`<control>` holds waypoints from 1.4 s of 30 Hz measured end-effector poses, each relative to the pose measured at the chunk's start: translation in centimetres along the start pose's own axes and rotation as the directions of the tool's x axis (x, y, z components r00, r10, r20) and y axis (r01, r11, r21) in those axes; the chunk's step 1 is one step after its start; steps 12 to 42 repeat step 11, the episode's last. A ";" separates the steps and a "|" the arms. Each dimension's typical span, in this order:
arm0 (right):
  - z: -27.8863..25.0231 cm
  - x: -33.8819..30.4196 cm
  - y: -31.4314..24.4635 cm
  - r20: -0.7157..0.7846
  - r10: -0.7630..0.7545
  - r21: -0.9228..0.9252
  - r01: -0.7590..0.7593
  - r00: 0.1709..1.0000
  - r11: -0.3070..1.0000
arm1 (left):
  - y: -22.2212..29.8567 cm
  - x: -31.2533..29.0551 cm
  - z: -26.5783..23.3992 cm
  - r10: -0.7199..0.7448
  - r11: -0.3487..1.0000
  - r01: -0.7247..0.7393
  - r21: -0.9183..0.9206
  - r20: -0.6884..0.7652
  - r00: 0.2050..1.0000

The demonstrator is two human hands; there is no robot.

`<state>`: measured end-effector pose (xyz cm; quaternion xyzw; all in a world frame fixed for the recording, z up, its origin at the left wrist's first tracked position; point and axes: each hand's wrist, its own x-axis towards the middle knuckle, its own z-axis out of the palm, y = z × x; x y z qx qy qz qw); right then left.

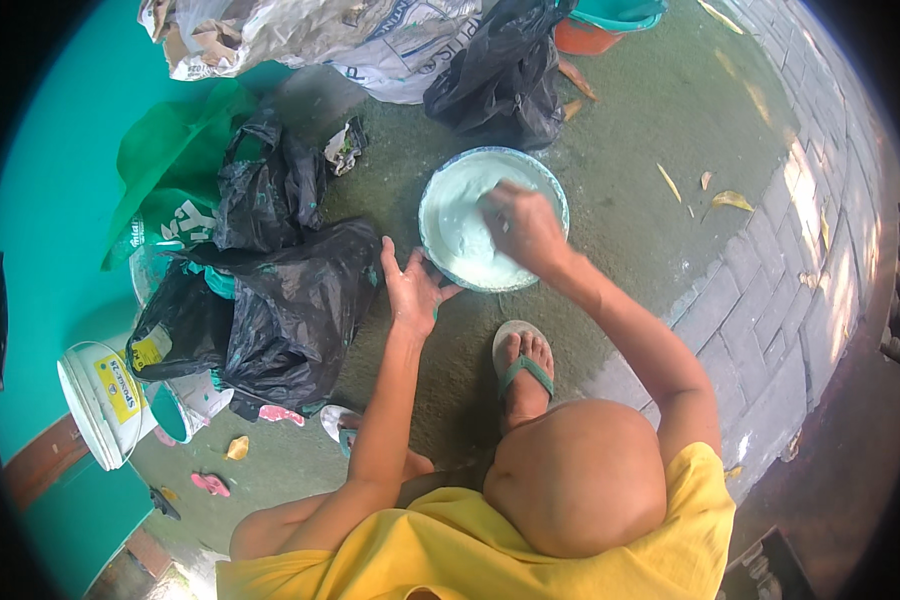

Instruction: The person mixes white paint in a small white container using a wooden stick and then adds more white powder from a plastic container into the mixture.

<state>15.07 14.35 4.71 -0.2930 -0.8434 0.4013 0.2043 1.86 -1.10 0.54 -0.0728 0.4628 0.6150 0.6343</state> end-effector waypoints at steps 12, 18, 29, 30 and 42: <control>0.2 -0.6 1.5 0.310 -0.012 -0.151 0.061 0.951 0.987 | 0.3 -0.1 1.4 0.008 1.000 -0.008 -0.002 -0.046 0.999; 0.2 -0.6 1.5 0.310 -0.012 -0.151 0.061 0.951 0.987 | 0.3 -0.1 1.4 0.008 1.000 -0.008 -0.002 -0.046 0.999; 0.2 -0.6 1.5 0.310 -0.012 -0.151 0.061 0.951 0.987 | 0.3 -0.1 1.4 0.008 1.000 -0.008 -0.002 -0.046 0.999; 0.2 -0.6 1.5 0.310 -0.012 -0.151 0.061 0.951 0.987 | 0.3 -0.1 1.4 0.008 1.000 -0.008 -0.002 -0.046 0.999; 0.2 -0.6 1.5 0.310 -0.012 -0.151 0.061 0.951 0.987 | 0.3 -0.1 1.4 0.008 1.000 -0.008 -0.002 -0.046 0.999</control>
